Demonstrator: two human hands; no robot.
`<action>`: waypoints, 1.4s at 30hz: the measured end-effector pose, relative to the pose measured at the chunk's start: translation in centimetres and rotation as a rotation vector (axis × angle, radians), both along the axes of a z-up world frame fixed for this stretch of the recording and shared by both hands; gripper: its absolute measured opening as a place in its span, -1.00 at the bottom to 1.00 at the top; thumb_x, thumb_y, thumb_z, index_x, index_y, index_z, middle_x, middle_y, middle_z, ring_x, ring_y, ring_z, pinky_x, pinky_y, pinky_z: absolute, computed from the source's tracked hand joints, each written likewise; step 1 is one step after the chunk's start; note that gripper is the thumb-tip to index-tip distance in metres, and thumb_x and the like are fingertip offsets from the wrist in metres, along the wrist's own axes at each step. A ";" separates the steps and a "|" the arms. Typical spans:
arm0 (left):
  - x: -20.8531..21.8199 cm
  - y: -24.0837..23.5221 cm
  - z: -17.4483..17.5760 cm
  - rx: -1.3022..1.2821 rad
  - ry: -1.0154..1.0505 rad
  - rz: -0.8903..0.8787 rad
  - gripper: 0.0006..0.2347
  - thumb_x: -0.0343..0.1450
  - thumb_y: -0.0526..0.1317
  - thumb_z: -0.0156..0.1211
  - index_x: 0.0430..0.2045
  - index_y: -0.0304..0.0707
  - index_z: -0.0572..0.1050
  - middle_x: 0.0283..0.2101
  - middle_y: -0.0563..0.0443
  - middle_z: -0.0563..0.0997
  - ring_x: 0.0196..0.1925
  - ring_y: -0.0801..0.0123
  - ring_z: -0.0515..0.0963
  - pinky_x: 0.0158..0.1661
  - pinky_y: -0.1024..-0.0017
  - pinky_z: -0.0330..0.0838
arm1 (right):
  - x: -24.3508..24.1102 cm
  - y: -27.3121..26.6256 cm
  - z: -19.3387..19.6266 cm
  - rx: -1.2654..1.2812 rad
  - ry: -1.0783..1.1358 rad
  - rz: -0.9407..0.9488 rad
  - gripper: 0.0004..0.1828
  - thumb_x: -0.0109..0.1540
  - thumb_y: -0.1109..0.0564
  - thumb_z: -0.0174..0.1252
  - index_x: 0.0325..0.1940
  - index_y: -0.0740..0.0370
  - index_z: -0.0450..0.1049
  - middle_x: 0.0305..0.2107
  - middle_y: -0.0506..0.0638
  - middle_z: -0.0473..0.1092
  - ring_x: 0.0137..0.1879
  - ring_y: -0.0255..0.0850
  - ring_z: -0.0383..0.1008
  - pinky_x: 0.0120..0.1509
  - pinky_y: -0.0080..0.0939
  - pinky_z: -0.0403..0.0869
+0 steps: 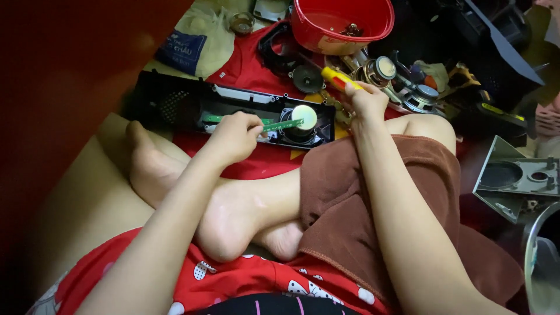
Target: The person sits on the floor and disassembles speaker units, using a screwdriver to remove screws and prying components off a speaker frame by hand. They handle small parts and place removed screws and pieces into a red bowl, sorting through the collected hardware at the end.
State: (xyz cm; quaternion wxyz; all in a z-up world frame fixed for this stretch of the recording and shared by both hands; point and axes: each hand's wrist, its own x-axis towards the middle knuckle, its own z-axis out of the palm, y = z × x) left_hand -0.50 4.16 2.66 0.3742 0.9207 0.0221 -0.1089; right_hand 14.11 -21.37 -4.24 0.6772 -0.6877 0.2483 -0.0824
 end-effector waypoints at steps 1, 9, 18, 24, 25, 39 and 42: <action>-0.2 0.0 0.3 -0.004 0.001 0.002 -0.83 0.33 -0.22 -0.06 -0.45 -0.17 0.54 -0.38 -0.21 0.56 -0.14 -0.10 0.48 -0.16 0.10 0.38 | -0.4 0.5 0.4 -0.004 0.001 0.002 -0.63 0.04 0.19 0.26 -0.11 0.28 0.38 -0.35 0.18 0.35 -0.43 -0.13 0.54 -0.43 -0.35 0.51; 0.9 0.1 0.1 -0.640 0.212 0.180 -0.77 0.38 -0.30 -0.20 -0.29 -0.39 0.48 -0.59 0.06 0.40 -0.54 0.52 0.43 -0.40 0.58 0.48 | -0.4 0.6 -0.7 -0.675 0.211 0.050 -0.61 -0.24 0.05 0.44 -0.36 -0.08 0.52 -0.44 -0.13 0.45 -0.23 -0.27 0.48 -0.11 -0.36 0.42; 1.0 0.7 -0.2 -0.729 0.186 0.163 -0.79 0.36 -0.30 -0.13 -0.28 -0.34 0.48 -0.59 0.07 0.44 -0.59 0.56 0.45 -0.47 0.64 0.47 | -7.6 6.3 9.5 -0.461 -0.548 0.393 -0.84 0.18 0.11 0.10 -0.20 0.18 0.47 -0.40 0.05 0.45 -0.23 -0.27 0.40 -0.17 -0.23 0.45; 1.0 1.1 -0.6 -0.776 0.191 0.138 -0.75 0.38 -0.15 -0.09 -0.26 -0.34 0.46 -0.49 -0.09 0.56 -0.56 0.46 0.55 -0.50 0.61 0.48 | -11.7 7.1 9.5 -0.285 -0.333 0.602 -0.88 0.12 0.12 0.16 -0.35 0.22 0.49 -0.71 -0.03 0.37 -0.59 -0.37 0.34 -0.34 -0.43 0.35; 1.0 1.3 -0.3 -0.777 0.193 0.139 -0.75 0.38 -0.15 -0.09 -0.26 -0.34 0.46 -0.49 -0.09 0.56 -0.56 0.46 0.55 -0.50 0.61 0.48 | -11.4 6.9 9.4 -0.286 -0.331 0.604 -0.88 0.12 0.12 0.16 -0.35 0.22 0.49 -0.71 -0.03 0.37 -0.59 -0.37 0.34 -0.34 -0.43 0.35; 1.1 2.1 0.9 -0.993 0.179 0.286 -0.72 0.32 -0.02 0.02 -0.32 -0.23 0.47 -0.47 0.02 0.58 -0.48 0.43 0.59 -0.40 0.55 0.45 | -10.3 4.8 8.6 0.362 -0.280 0.365 -0.85 0.11 0.21 0.17 -0.31 0.36 0.42 -0.64 0.17 0.36 -0.53 -0.23 0.43 -0.35 -0.32 0.52; 0.8 2.1 1.2 -0.998 0.155 0.321 -0.75 0.30 -0.07 0.08 -0.29 -0.23 0.47 -0.42 -0.01 0.60 -0.46 0.44 0.60 -0.37 0.56 0.47 | -10.6 5.1 9.1 0.390 -0.344 0.408 -0.83 0.12 0.25 0.15 -0.23 0.37 0.42 -0.58 0.20 0.37 -0.45 -0.18 0.46 -0.27 -0.28 0.53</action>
